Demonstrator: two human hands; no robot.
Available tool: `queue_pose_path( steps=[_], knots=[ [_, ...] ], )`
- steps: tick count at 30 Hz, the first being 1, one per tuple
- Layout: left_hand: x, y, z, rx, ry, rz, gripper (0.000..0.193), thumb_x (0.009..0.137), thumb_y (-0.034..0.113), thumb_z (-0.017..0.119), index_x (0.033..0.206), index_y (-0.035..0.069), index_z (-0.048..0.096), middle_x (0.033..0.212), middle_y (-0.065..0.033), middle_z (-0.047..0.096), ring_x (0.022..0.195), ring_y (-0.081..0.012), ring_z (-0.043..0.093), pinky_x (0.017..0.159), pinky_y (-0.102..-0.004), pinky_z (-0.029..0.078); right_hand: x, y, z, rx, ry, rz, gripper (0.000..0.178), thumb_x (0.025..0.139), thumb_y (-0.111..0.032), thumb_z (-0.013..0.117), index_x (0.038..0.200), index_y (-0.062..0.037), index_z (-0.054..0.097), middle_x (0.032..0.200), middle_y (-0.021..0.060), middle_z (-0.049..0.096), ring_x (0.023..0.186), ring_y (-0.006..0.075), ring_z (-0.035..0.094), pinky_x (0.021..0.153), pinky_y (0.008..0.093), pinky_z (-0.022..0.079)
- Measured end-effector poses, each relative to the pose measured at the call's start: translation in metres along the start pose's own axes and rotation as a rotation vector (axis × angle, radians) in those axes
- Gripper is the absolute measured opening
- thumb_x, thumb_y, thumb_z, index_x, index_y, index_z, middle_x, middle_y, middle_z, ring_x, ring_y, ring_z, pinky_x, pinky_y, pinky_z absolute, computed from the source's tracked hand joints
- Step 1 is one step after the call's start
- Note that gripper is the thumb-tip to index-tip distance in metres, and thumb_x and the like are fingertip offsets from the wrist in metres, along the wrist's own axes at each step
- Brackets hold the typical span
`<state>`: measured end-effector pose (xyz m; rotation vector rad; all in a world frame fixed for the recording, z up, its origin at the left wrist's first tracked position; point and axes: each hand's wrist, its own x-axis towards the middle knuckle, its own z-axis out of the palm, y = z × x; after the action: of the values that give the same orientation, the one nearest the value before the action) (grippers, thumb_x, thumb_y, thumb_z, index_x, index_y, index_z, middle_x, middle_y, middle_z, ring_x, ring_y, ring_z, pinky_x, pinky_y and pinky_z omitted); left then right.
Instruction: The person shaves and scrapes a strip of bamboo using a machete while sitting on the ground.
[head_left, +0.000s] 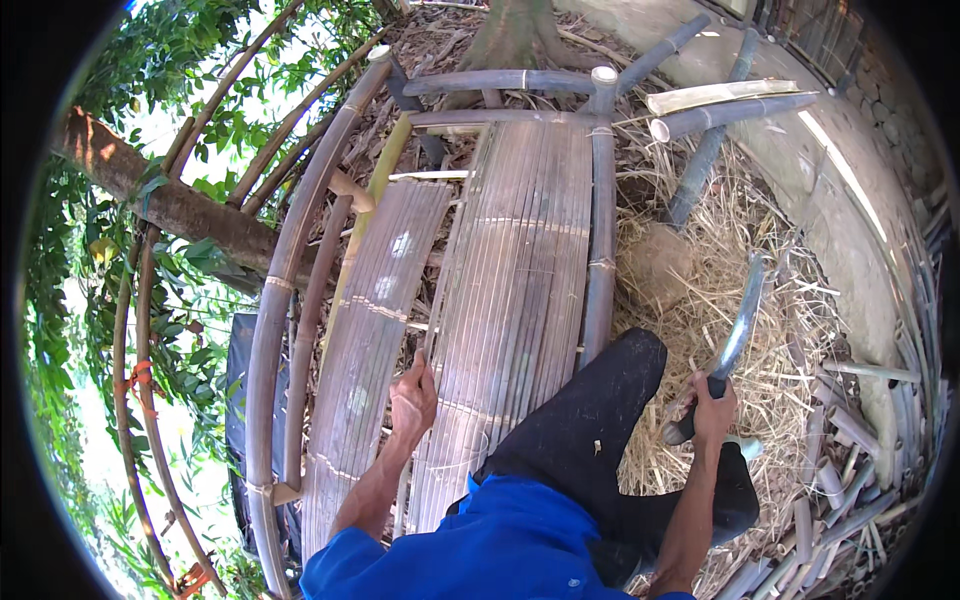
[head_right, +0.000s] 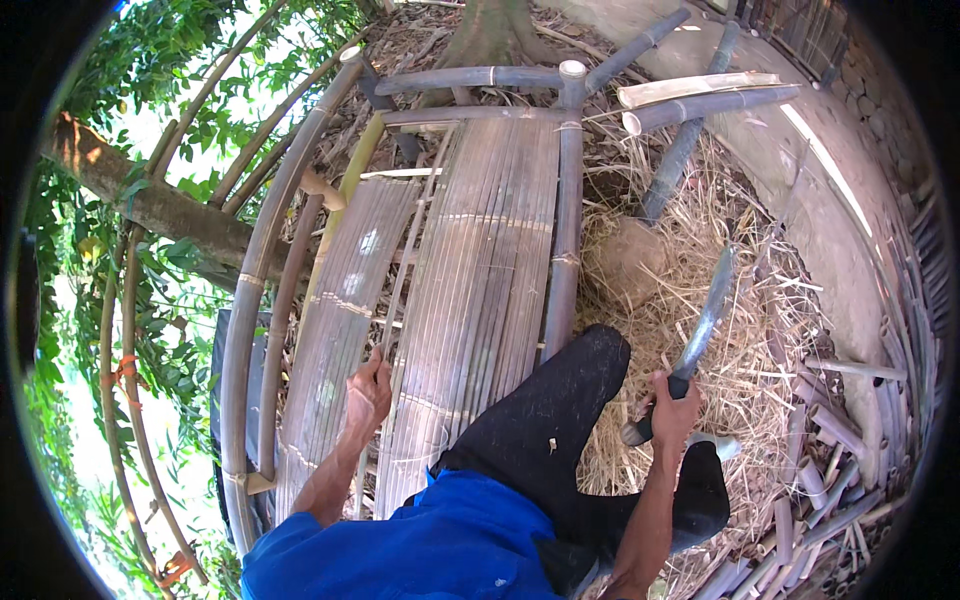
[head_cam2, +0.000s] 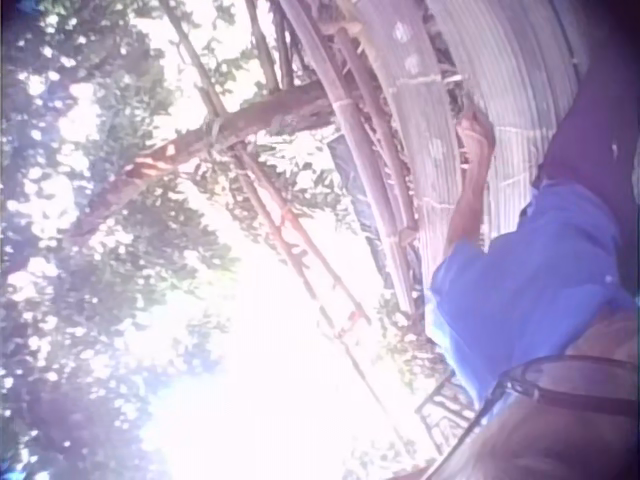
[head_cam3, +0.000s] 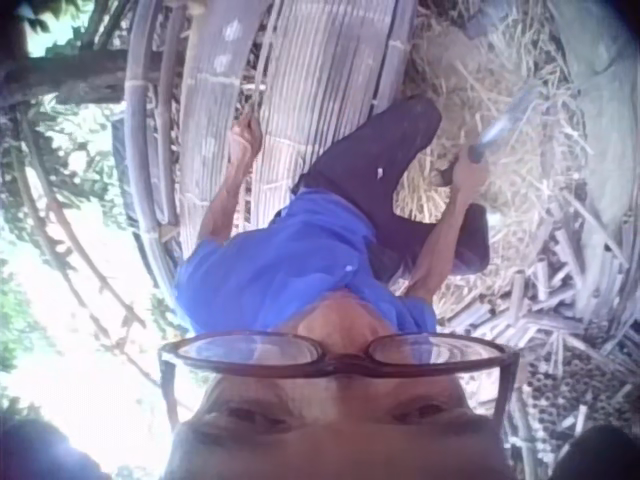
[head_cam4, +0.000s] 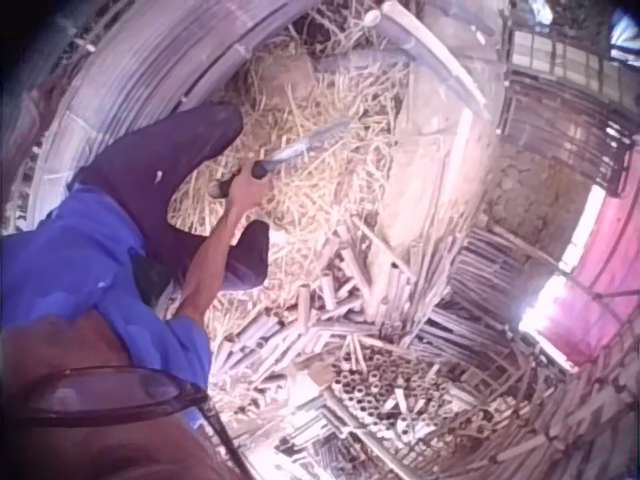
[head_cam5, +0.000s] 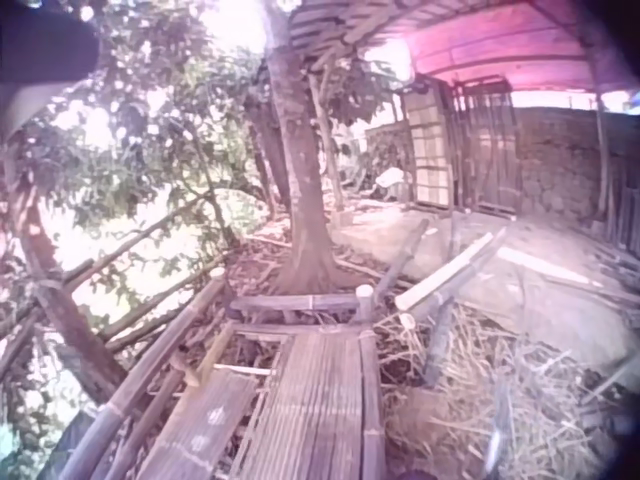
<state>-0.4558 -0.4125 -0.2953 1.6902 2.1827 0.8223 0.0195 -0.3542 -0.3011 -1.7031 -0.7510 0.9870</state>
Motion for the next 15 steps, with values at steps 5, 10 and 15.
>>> queue_pose_path(
  steps=[5,10,15],
  knots=[
    [0.030,-0.022,0.032,0.062,-0.012,-0.052,0.040,0.098,0.011,0.050,0.131,-0.011,0.057,0.068,-0.0244,0.062,0.058,-0.0337,0.064,0.058,-0.0450,0.050,-0.007,-0.007,0.010,0.003,-0.047,0.014,0.018,0.095,-0.012,0.070,0.101,-0.0021,0.056,0.078,0.0091,0.069,0.048,0.0125,0.058,0.042,0.0282,0.047],
    [0.049,-0.040,0.059,0.266,-0.027,0.082,0.040,0.095,0.008,0.051,0.130,-0.010,0.057,0.073,-0.0144,0.063,0.067,-0.0278,0.065,0.061,-0.0392,0.050,-0.016,-0.013,0.009,0.000,-0.046,0.009,0.022,0.094,-0.019,0.072,0.101,-0.0031,0.059,0.081,0.0075,0.070,0.052,0.0108,0.058,0.044,0.0269,0.047],
    [0.052,-0.047,0.071,0.287,-0.054,0.108,0.042,0.093,0.009,0.055,0.131,-0.009,0.057,0.074,-0.0137,0.062,0.069,-0.0273,0.064,0.062,-0.0397,0.049,-0.015,-0.002,-0.001,0.018,-0.017,0.032,0.025,0.094,-0.020,0.073,0.101,-0.0024,0.058,0.082,0.0083,0.070,0.052,0.0111,0.058,0.043,0.0270,0.048]
  ],
)
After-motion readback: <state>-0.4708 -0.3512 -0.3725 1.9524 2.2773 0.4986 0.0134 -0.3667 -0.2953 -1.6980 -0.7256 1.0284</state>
